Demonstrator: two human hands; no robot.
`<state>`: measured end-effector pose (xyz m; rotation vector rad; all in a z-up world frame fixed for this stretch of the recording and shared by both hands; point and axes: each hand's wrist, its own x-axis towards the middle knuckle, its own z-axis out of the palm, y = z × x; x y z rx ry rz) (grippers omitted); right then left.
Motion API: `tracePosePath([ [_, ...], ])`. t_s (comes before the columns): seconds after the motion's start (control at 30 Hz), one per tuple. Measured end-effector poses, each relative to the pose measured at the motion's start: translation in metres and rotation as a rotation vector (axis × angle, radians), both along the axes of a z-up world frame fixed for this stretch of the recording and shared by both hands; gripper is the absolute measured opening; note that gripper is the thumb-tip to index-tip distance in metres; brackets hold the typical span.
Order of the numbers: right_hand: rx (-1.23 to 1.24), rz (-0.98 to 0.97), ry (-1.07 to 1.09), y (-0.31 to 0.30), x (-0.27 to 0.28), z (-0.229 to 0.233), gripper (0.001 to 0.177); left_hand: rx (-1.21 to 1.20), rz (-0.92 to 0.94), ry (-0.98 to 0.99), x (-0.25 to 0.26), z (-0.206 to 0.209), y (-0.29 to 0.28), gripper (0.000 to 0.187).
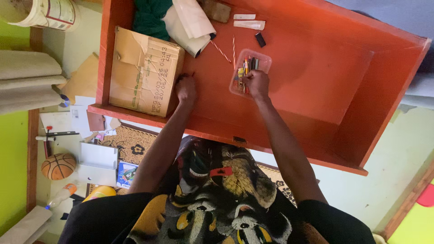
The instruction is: The person removes a laptop, a computer mouse, and a power bank from an orange storage box and places them on the floor. They then gather pens and markers from the box, place them into a small plastic container, and set the container on a nearby windowsill.
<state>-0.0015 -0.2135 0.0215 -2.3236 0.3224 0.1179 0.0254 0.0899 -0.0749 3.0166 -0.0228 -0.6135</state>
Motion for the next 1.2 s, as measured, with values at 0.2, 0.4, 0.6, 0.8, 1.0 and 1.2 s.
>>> tracePosePath([
  [0.2,0.043,-0.12,-0.026,-0.001,-0.013,0.031,0.017,-0.002,-0.114,-0.009,0.008,0.021,-0.002,0.022],
  [0.4,0.416,-0.334,0.016,0.013,-0.041,0.043,0.011,-0.599,0.136,0.108,-0.006,0.114,-0.058,0.03],
  [0.6,0.324,-0.483,-0.294,-0.02,-0.051,-0.01,0.013,-1.006,0.182,0.007,-0.004,0.125,-0.152,0.023],
  [0.8,0.228,-0.427,-0.195,-0.045,-0.067,-0.049,0.017,-0.937,0.259,-0.039,0.006,0.088,-0.202,0.02],
  [1.0,0.398,-0.443,-0.05,-0.036,-0.074,-0.04,0.02,-0.762,0.361,0.103,0.006,0.082,-0.205,0.019],
  [1.2,0.851,-0.401,-0.19,-0.033,-0.07,-0.025,0.021,-0.844,0.255,-0.012,0.014,0.114,-0.183,0.028],
])
